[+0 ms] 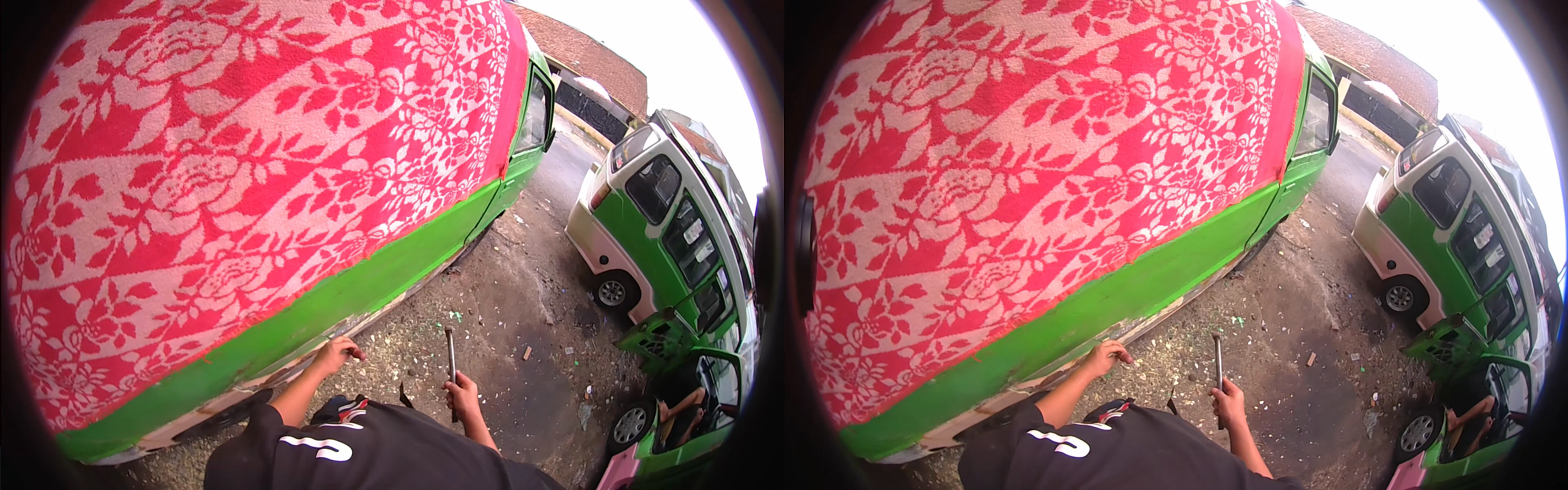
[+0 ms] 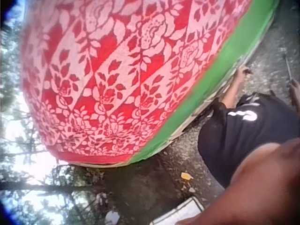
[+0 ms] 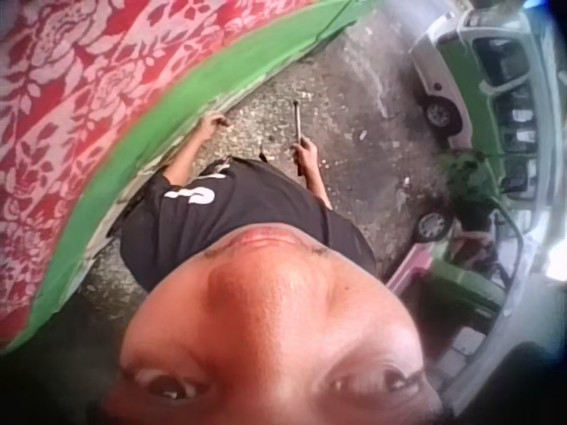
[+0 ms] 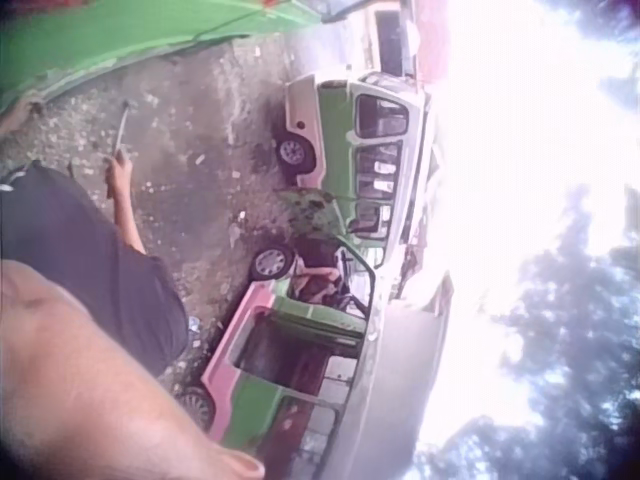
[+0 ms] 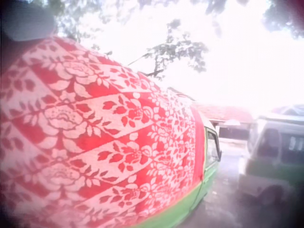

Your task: The person uses a hammer and a red-handled tool to repeatedly strike and pry along the lower edge of a green-painted metal panel. The person works along the seam where the green paint meets a pink patterned surface, removing material and debris from the edge.

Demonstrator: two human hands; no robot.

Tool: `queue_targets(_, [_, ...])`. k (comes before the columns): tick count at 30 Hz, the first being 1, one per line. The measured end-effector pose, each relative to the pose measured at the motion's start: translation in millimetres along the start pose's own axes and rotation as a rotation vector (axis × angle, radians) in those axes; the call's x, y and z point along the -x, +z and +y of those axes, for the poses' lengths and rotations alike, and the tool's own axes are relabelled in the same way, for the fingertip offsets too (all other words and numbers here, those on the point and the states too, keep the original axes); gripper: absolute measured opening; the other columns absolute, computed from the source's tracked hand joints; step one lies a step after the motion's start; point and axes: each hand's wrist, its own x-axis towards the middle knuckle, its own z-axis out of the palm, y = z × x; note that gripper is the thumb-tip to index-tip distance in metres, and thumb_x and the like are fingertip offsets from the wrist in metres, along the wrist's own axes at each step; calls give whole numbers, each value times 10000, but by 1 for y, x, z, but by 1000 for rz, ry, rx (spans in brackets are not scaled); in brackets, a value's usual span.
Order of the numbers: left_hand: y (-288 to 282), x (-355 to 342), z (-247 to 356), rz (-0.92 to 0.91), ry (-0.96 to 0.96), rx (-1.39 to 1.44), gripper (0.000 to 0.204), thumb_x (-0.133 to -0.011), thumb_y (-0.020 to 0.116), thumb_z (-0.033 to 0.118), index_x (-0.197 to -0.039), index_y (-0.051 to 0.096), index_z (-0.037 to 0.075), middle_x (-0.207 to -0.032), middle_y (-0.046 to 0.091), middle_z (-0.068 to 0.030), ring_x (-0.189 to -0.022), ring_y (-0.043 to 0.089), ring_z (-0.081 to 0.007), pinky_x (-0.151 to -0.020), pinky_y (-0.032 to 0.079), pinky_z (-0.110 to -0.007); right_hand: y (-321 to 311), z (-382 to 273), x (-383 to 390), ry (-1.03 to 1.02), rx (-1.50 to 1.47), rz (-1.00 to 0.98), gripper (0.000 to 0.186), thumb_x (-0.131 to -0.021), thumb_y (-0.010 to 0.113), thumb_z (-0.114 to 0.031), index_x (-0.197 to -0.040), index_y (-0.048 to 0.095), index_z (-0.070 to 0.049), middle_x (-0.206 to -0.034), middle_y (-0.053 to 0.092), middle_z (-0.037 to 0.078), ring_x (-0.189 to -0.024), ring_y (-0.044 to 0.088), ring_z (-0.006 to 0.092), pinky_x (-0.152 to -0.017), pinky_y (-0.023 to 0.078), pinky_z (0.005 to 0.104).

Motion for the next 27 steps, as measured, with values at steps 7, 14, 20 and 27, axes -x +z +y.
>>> queue_targets(7, [1, 17, -25, 93, -68, 110, 313, -719, 668, -78, -985, 705, 84, -1158, 629, -153, -1123, 594, -297, -936, 485, -364, 26, 3, 0, -144, 464, 249, 203, -839, 667, -164, -984, 645, -24, -699, 604, 36, -501, 487, 103, -445, 375, 282])
queue_targets(14, [-15, 18, -26, 58, -34, 169, 289, -728, 630, -130, -974, 679, 14, -1092, 649, -153, -1039, 627, -281, -953, 469, -380, 51, -14, 3, -96, 1017, 298, 406, -771, 713, -416, -825, 680, -15, -672, 626, 166, -655, 633, 257, -636, 468, 406])
queue_targets(20, [-12, 20, -12, 82, -70, 282, 317, -758, 603, -154, -1034, 645, -3, -978, 676, -111, -944, 655, -220, -901, 500, -332, 55, -30, -1, -122, 991, 285, 308, -756, 653, -328, -846, 709, -39, -716, 636, 225, -721, 656, 371, -677, 497, 436])
queue_targets(27, [4, 25, 16, 234, -79, 396, 289, -736, 569, -198, -921, 608, 21, -804, 612, -47, -767, 622, -152, -755, 516, -298, 19, -54, -40, -291, 1139, 92, 293, -763, 656, -315, -775, 677, -23, -753, 631, 226, -705, 635, 384, -671, 489, 441])
